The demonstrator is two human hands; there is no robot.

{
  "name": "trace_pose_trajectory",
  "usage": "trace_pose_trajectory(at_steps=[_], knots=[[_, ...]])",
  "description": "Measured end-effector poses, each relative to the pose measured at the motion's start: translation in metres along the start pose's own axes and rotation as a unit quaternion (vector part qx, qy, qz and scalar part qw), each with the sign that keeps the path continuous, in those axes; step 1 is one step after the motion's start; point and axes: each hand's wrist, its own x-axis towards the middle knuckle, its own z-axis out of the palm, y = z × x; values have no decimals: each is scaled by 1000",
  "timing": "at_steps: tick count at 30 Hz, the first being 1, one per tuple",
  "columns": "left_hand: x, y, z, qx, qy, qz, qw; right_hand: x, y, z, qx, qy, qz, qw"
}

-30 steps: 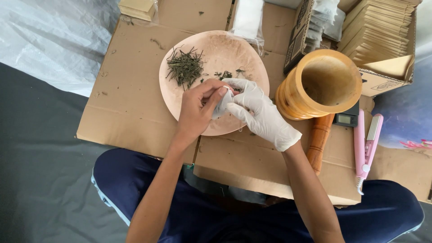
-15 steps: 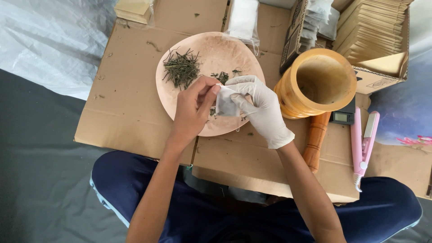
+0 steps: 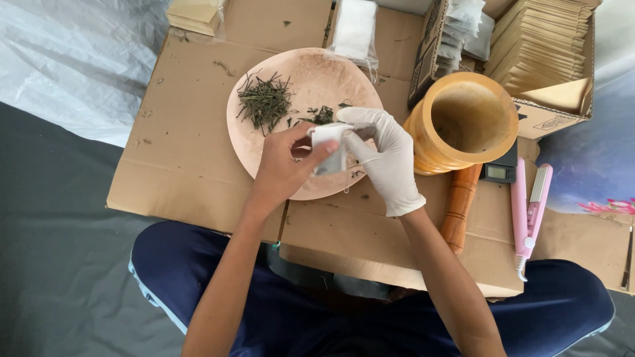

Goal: Filling small filter bags with dried tea leaves using a funnel and spoon, then sealing them with a heat sealer.

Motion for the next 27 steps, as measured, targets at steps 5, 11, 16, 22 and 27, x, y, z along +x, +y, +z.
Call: trace_pose_trajectory(at_steps=[5, 11, 16, 22, 27], knots=[[1, -5, 1, 9, 12, -10, 1000, 0, 3, -2, -21, -10, -11, 1000], [0, 0, 1, 10, 14, 1, 1000, -3, -3, 0, -19, -16, 0, 1000], [-2, 2, 1, 13, 24, -2, 1000, -3, 1, 2, 1, 1, 6, 1000], [-1, -2, 1, -9, 25, -7, 1000, -1, -1, -1, -2, 22, 11, 1000], [-2, 4, -3, -7, 24, 9, 1000, -2, 20, -3, 12, -32, 21, 999]])
